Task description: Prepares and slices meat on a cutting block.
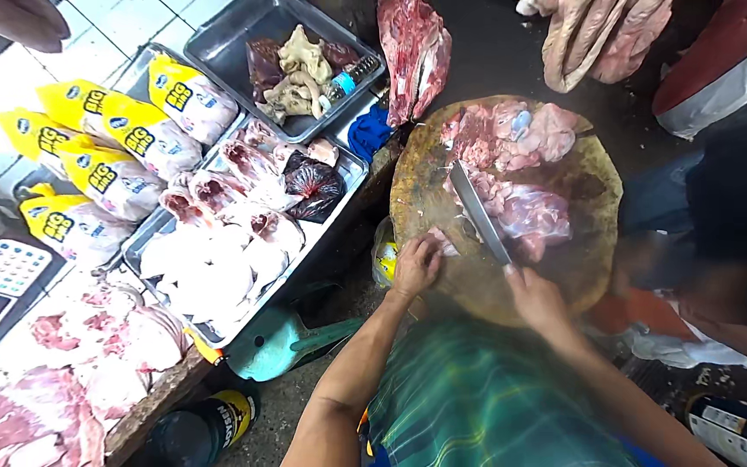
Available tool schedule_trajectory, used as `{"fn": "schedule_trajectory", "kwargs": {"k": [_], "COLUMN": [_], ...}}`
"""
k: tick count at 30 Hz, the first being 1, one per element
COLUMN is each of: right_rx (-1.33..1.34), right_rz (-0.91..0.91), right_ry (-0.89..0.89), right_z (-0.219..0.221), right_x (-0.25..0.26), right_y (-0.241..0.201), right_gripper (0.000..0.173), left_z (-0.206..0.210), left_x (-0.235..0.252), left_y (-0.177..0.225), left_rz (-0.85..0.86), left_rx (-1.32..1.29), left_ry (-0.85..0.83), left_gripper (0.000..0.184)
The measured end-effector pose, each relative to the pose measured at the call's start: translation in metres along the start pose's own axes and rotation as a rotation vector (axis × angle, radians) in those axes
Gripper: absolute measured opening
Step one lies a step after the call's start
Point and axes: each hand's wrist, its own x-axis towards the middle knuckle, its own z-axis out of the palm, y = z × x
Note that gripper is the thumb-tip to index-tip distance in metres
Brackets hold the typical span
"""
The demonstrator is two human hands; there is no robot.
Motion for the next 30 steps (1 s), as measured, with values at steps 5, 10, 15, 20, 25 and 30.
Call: {"fn": "schedule_trajectory", "kwargs": {"k": [5,10,15,20,25,30], "right_rx": [0.132,-0.172,-0.080,0.001,-0.061,-0.183], "right_rz": [-0.340,-0.032,0.052,-0.201,-0.199,0.026], "right_ry": [0.251,-0.152,-0.106,0.107,-0.048,-0.143], "right_z": [0.013,0.049,0.022,0.000,0.036,0.046], "right_x": [-0.015,0.011,0.008,-0.021,-0.010,0.002], "right_y": [-0.022,-0.013,-0.001,-0.007,-0.012,0.003], "right_gripper": [0.055,0.066,0.068,0.061,0.061,0.069], "left_z": [-0.007,0.012,0.006,-0.013,-0.001,0.016], "left_x": [-0.006,0.005,0.004,-0.015,-0.016,-0.007], "left_y": [0.007,-0.006,-0.006,0.004,-0.006,-0.015], "left_rz": [-0.023,-0.005,-0.051,-0.154,-0.098,-0.079], "left_rx": [-0.006,0.090,0.058,-0.060,0.077,0.196], "left_ry": [0.151,0.025,-0.026,0.088,0.157,0.084], "left_gripper": [0.020,0.021,0.022,0.025,0.016,0.020]}}
